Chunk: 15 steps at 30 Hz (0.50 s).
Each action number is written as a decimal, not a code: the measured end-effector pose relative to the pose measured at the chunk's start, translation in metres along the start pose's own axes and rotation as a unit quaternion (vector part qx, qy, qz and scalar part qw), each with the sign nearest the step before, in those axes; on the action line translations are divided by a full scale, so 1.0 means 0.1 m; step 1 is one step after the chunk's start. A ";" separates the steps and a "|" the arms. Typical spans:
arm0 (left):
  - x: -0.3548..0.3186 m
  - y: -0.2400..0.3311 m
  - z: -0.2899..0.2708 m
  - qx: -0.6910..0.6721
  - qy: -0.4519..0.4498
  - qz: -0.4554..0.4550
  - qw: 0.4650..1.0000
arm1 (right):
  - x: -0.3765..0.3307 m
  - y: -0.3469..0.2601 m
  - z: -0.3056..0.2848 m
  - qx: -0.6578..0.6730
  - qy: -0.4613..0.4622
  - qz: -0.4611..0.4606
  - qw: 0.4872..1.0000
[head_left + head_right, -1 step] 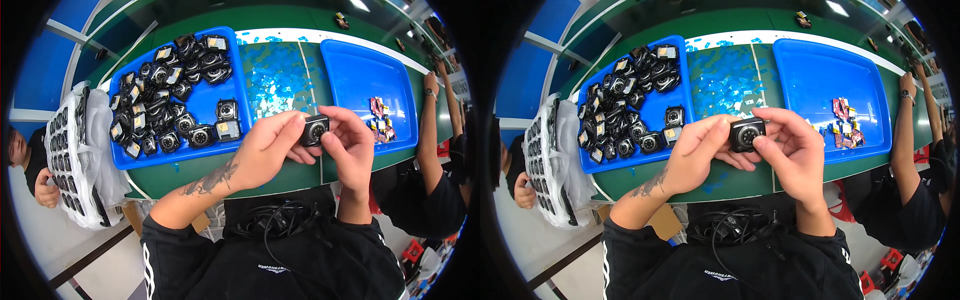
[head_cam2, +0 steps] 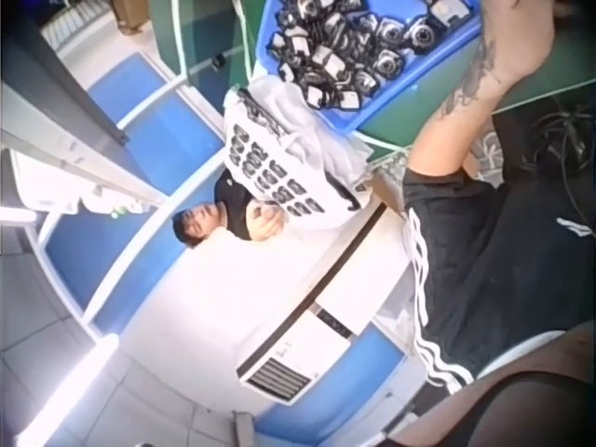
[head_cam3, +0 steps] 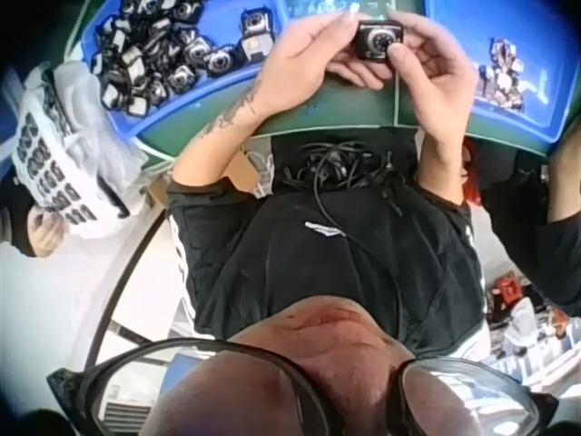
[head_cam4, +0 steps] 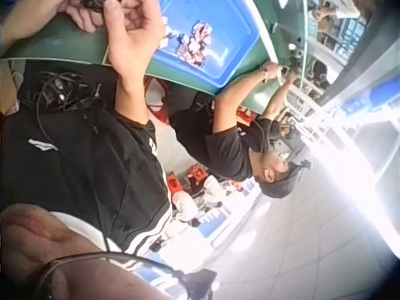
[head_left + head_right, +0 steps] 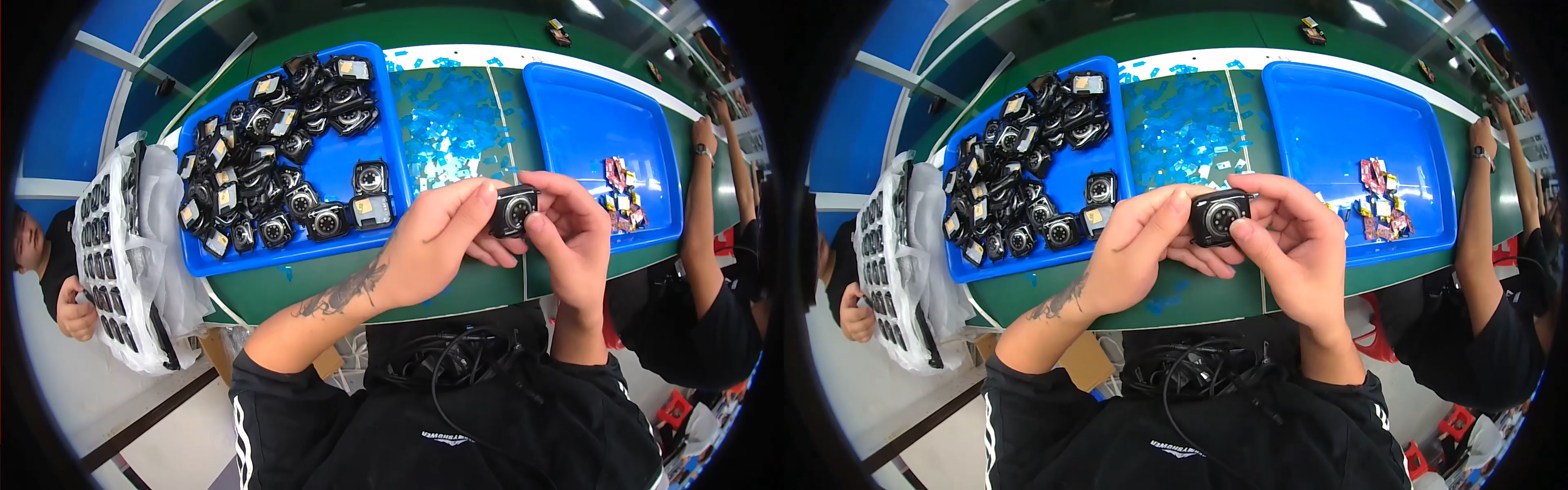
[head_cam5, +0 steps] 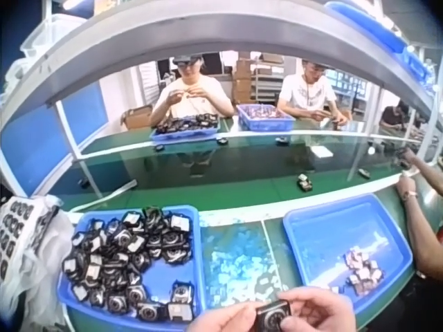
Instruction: Assembling small electronic components for digital devices on a manufacturing assembly line.
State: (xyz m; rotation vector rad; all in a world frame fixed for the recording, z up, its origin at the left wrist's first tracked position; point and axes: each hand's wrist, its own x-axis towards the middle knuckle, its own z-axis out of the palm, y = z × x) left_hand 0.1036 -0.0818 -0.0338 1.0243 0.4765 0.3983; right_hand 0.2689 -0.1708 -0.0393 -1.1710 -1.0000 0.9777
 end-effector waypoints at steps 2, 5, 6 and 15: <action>0.00 0.04 0.00 -0.017 -0.009 -0.015 1.000 | 0.01 0.03 -0.03 0.017 0.001 0.015 1.000; 0.00 0.06 -0.01 -0.038 -0.024 -0.033 0.998 | 0.01 0.03 -0.05 0.061 0.001 0.054 0.997; 0.00 0.06 -0.01 -0.042 -0.030 -0.035 0.998 | 0.01 0.02 -0.06 0.086 0.001 0.076 0.993; 0.03 0.07 -0.07 0.471 0.069 0.345 0.809 | 0.01 0.06 -0.07 0.294 -0.022 0.181 0.938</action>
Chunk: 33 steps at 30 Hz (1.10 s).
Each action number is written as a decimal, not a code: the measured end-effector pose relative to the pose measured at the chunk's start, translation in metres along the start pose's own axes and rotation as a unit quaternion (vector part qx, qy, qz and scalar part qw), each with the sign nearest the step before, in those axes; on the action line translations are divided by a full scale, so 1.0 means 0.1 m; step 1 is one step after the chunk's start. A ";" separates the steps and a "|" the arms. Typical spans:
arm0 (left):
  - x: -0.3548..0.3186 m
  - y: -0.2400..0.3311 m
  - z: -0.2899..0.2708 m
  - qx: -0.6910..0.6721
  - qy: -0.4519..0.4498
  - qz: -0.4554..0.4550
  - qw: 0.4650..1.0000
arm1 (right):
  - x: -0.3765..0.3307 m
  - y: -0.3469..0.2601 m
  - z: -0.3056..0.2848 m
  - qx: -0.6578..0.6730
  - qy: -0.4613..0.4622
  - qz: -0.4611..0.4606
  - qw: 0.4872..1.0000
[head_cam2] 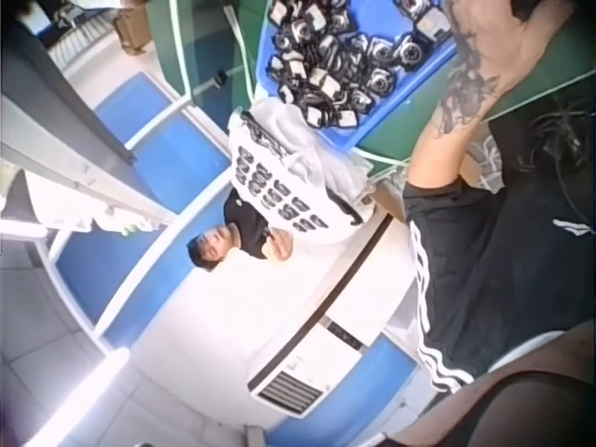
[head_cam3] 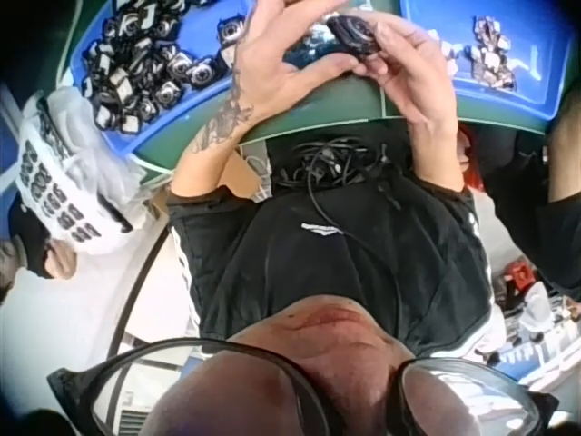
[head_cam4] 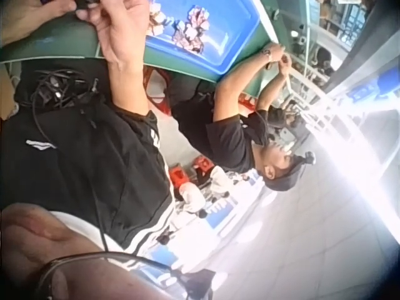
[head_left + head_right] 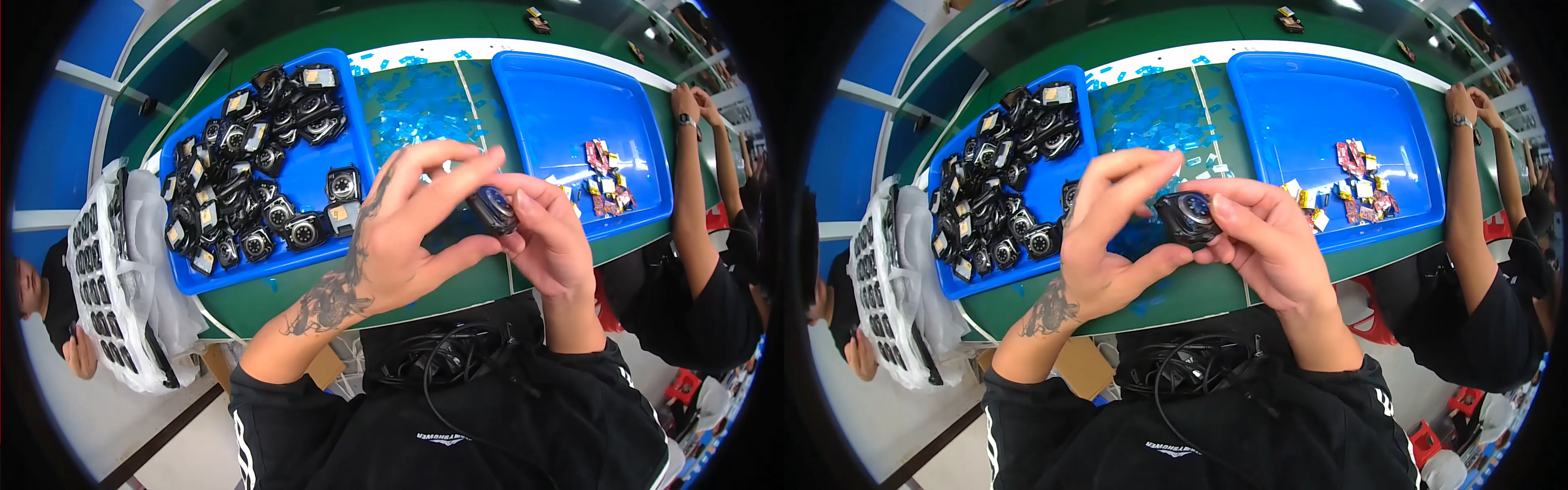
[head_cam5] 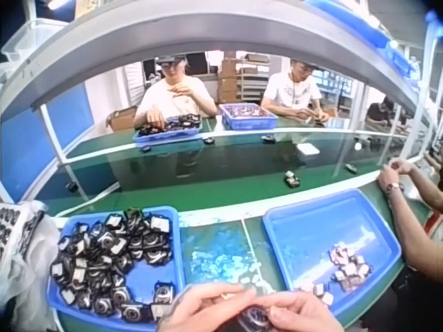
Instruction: Assembling small electronic components for digital devices on a manufacturing assembly line.
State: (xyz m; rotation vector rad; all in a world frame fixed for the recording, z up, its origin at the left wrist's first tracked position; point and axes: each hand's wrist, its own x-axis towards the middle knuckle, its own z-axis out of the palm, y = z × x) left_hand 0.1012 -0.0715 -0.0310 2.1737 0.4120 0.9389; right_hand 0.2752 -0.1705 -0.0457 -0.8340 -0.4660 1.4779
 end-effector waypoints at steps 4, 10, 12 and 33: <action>-0.01 -0.06 0.01 -0.015 -0.019 0.037 0.999 | -0.02 0.08 -0.01 0.059 -0.026 0.030 0.997; 0.00 -0.05 -0.02 0.009 -0.026 0.133 0.991 | -0.06 0.11 -0.02 0.097 -0.084 0.062 0.990; -0.01 -0.03 -0.05 0.023 -0.024 0.156 0.987 | -0.09 0.13 -0.01 0.121 -0.103 0.090 0.983; 0.04 -0.04 0.01 -0.437 0.067 -0.368 0.818 | -0.27 -0.91 -0.89 -0.731 0.058 -0.165 0.660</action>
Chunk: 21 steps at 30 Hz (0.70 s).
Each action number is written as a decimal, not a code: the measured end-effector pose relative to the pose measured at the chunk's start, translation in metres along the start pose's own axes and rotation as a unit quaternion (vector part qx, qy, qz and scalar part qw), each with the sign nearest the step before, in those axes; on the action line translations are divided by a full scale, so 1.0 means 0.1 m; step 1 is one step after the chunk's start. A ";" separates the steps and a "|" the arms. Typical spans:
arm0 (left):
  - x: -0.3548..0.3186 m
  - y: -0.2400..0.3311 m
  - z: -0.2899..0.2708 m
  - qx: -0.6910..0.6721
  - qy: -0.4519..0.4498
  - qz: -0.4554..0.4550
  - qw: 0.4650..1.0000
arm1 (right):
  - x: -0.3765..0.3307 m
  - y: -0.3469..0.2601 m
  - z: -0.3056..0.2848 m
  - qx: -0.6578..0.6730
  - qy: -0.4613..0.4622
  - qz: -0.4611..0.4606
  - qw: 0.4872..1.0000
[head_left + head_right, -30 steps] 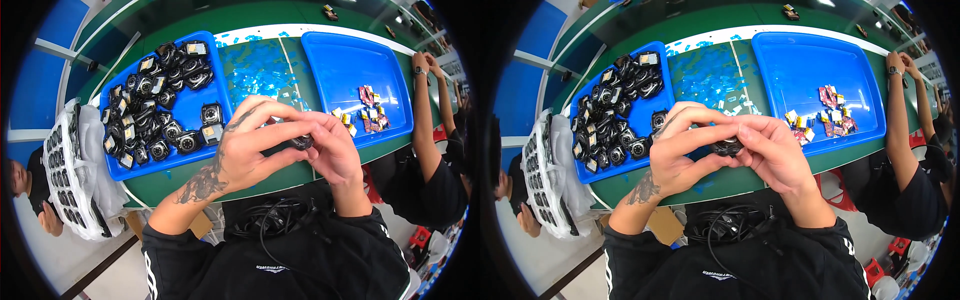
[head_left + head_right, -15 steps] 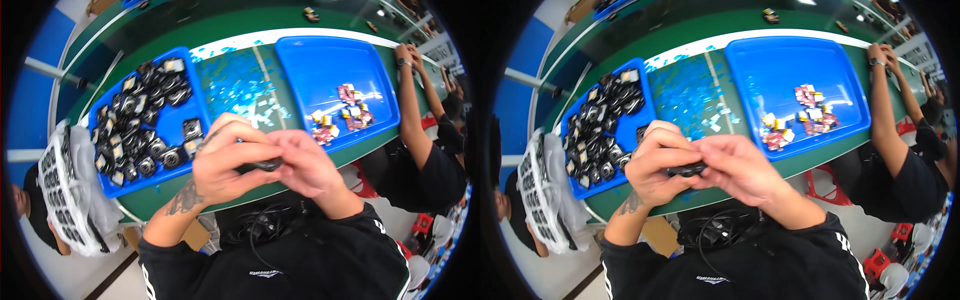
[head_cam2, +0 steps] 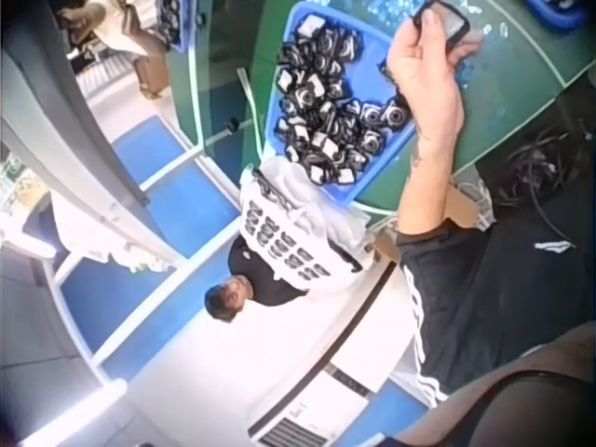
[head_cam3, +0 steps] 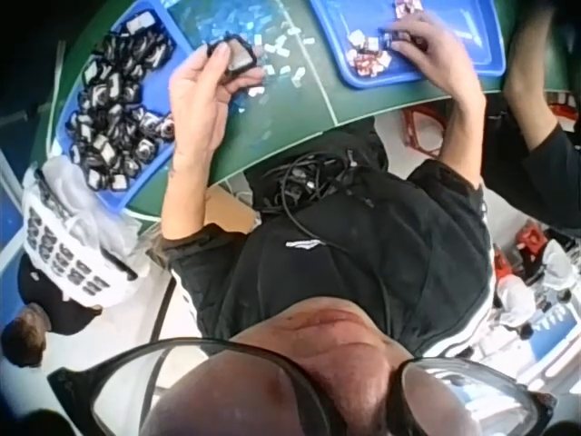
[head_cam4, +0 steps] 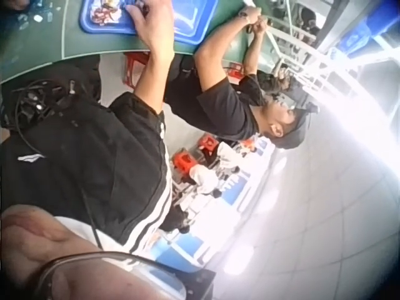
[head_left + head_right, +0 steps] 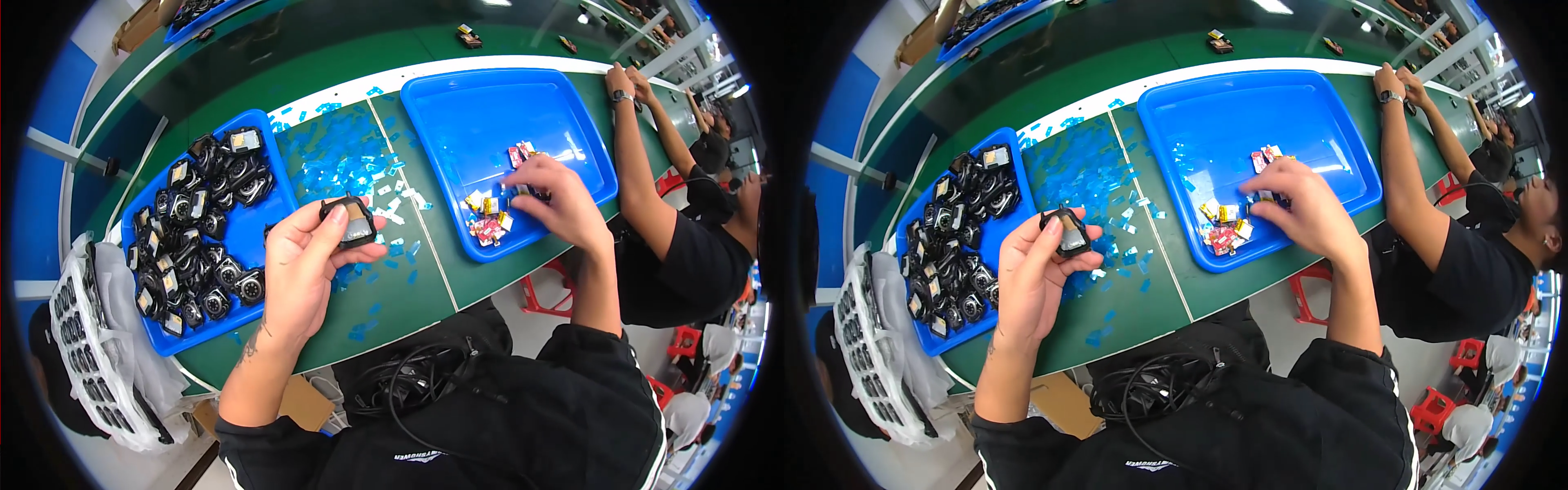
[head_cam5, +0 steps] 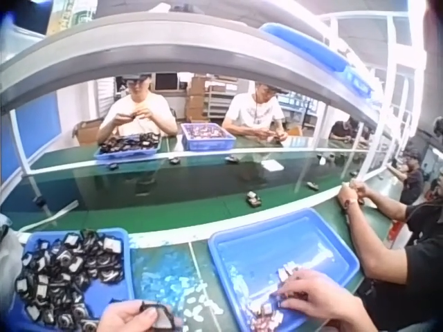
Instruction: Assembling small electronic components for digital devices on a manufacturing assembly line.
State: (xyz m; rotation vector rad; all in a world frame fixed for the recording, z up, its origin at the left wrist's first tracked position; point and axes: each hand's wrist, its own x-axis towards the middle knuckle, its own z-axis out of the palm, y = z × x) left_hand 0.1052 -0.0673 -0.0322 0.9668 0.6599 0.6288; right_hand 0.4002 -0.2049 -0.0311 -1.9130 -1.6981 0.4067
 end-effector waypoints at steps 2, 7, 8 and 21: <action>-0.01 0.01 -0.01 0.019 -0.019 -0.020 0.999 | 0.03 0.03 0.01 0.031 -0.026 -0.014 0.999; -0.01 -0.03 0.04 0.015 -0.070 -0.001 0.997 | -0.10 -0.01 -0.03 0.320 0.084 0.079 0.941; 0.00 -0.06 0.01 0.026 -0.077 0.015 0.997 | -0.10 -0.02 -0.05 0.355 0.089 0.079 0.927; -0.01 -0.16 0.04 0.261 -0.081 0.172 0.946 | 0.15 -0.80 0.34 0.400 0.034 0.048 0.915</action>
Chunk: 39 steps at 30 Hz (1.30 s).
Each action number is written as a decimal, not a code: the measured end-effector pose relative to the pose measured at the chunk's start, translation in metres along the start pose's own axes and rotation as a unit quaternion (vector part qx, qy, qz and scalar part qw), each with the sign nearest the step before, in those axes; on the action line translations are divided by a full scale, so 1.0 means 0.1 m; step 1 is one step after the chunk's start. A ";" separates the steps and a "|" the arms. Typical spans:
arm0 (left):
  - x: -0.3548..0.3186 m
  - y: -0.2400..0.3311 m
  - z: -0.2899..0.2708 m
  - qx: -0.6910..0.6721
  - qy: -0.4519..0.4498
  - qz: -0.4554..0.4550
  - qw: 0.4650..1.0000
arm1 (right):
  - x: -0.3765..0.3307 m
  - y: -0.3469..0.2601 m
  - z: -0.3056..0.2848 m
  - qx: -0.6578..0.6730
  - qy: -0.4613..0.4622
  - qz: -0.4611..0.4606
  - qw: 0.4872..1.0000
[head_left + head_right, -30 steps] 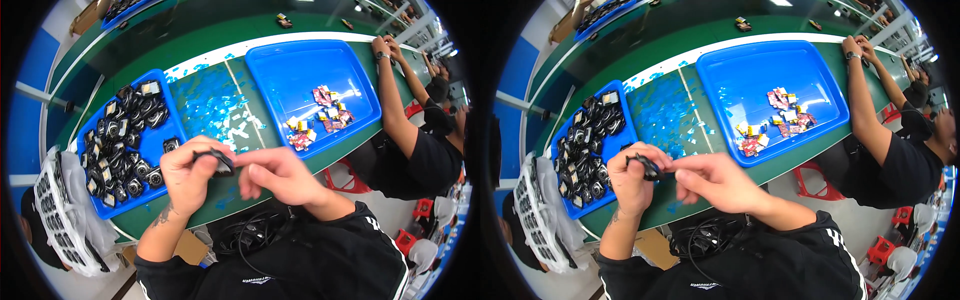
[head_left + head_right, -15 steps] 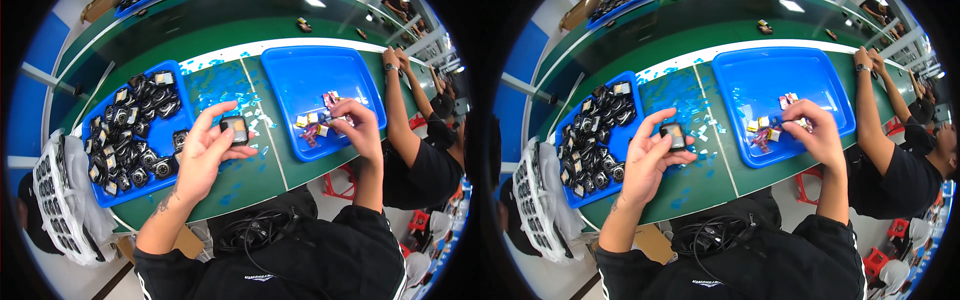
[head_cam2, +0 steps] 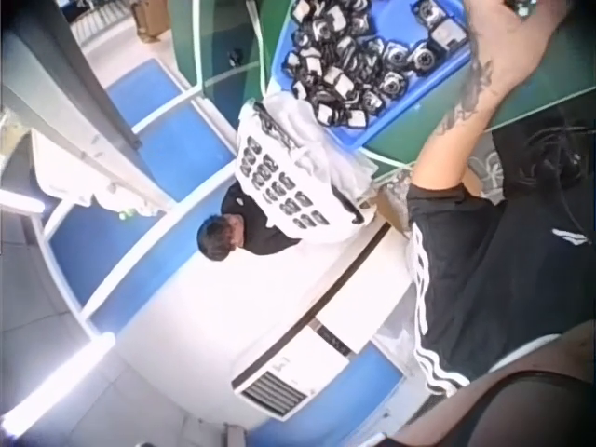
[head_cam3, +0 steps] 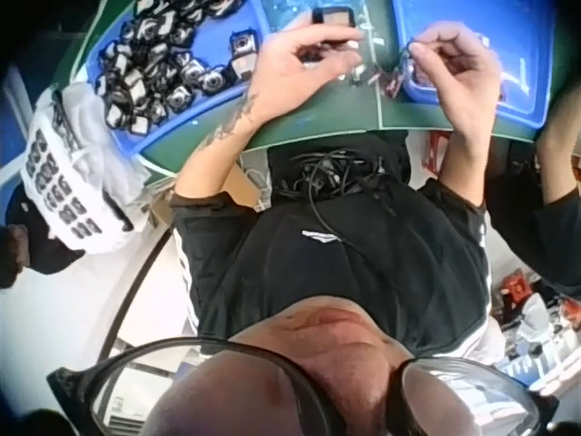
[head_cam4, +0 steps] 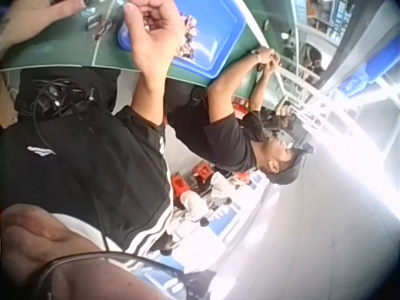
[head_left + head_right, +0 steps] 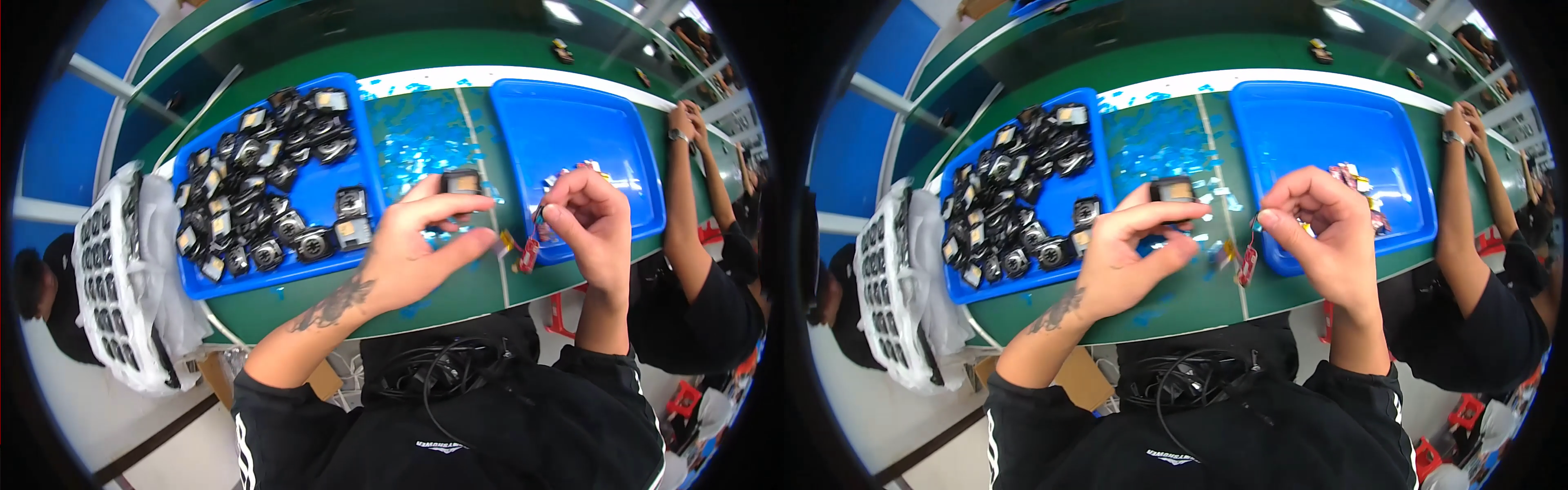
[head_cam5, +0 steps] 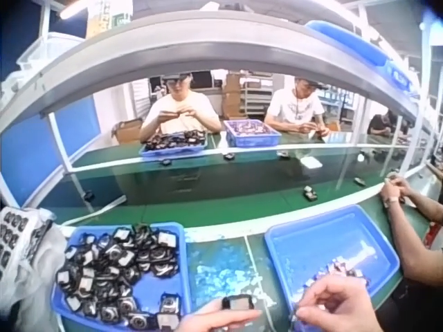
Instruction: Assembling small electronic components for digital devices on a manufacturing assembly line.
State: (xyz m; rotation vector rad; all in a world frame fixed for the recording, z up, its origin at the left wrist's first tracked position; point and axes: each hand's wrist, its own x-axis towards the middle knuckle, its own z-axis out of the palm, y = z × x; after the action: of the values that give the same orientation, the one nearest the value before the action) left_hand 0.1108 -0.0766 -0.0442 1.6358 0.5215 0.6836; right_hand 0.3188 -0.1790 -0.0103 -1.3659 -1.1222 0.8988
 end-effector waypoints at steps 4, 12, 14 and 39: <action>0.00 0.07 0.00 0.048 -0.062 -0.005 0.997 | 0.05 0.07 0.28 0.011 -0.037 -0.010 0.999; -0.02 -0.01 0.01 0.005 0.034 -0.013 0.999 | 0.15 0.13 0.53 -0.138 -0.021 -0.118 0.983; -0.02 -0.04 0.00 0.017 0.035 -0.004 0.999 | 0.17 0.12 0.57 -0.338 0.012 -0.290 0.895; 0.00 0.01 -0.06 -0.198 -0.003 -0.081 0.977 | 0.08 0.29 0.46 0.153 0.016 -0.112 0.982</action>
State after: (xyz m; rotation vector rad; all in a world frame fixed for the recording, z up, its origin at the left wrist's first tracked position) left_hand 0.1067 -0.0724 -0.0425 1.2069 0.4745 0.6159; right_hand 0.2808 -0.1577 -0.0432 -0.9783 -1.0400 0.8421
